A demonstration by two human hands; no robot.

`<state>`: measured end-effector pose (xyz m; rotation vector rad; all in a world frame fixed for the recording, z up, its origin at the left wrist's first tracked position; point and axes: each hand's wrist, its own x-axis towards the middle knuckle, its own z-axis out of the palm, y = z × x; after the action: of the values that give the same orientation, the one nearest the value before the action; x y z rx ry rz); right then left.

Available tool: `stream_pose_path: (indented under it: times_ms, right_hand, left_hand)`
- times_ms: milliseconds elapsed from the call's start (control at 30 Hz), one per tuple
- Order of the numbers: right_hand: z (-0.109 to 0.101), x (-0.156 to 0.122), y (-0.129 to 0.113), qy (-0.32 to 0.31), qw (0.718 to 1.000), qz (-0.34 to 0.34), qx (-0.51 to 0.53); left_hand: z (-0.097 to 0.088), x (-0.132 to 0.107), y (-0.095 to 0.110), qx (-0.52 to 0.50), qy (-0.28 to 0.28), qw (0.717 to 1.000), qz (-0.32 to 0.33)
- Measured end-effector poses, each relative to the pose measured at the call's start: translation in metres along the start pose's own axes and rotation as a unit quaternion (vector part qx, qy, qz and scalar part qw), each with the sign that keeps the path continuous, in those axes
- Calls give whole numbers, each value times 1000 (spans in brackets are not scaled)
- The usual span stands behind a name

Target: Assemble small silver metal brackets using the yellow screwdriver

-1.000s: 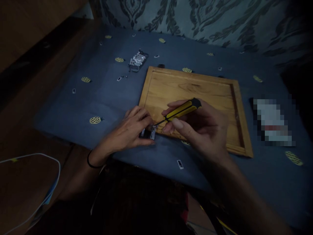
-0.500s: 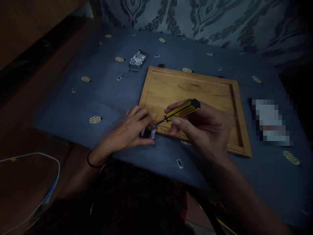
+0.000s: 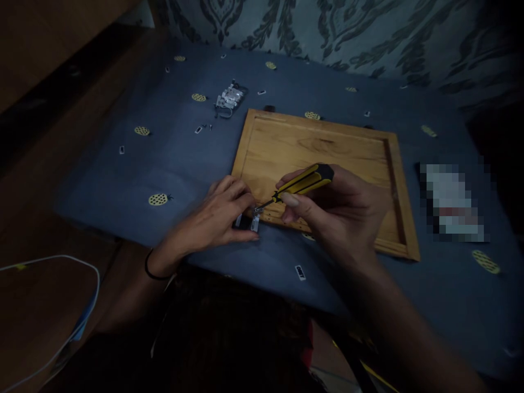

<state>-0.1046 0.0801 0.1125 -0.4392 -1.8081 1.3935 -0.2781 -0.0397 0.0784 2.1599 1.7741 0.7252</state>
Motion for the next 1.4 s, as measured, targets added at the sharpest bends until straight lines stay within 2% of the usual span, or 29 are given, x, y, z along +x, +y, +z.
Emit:
stream_pose_path:
  times_ms: [300,533,733,1000,1400]
  right_hand:
    - [-3,-5,4,1,999,-38,-19]
    - [0,-9,3,106,993,-45,-17]
    - [-1,-7,7,60,997,-47,-18]
    - [0,-9,7,62,997,-32,-45]
    - [-1,-11,9,35,998,-29,-39]
  left_hand:
    - [-1,0,0,4,-8,1000,-5]
    - [-1,0,1,-11,-5,1000,-11]
    - [0,0,1,-2,2,1000,-8]
    - [3,0,-2,3,19,1000,7]
    - [1,1,-1,6,-1,1000,-10]
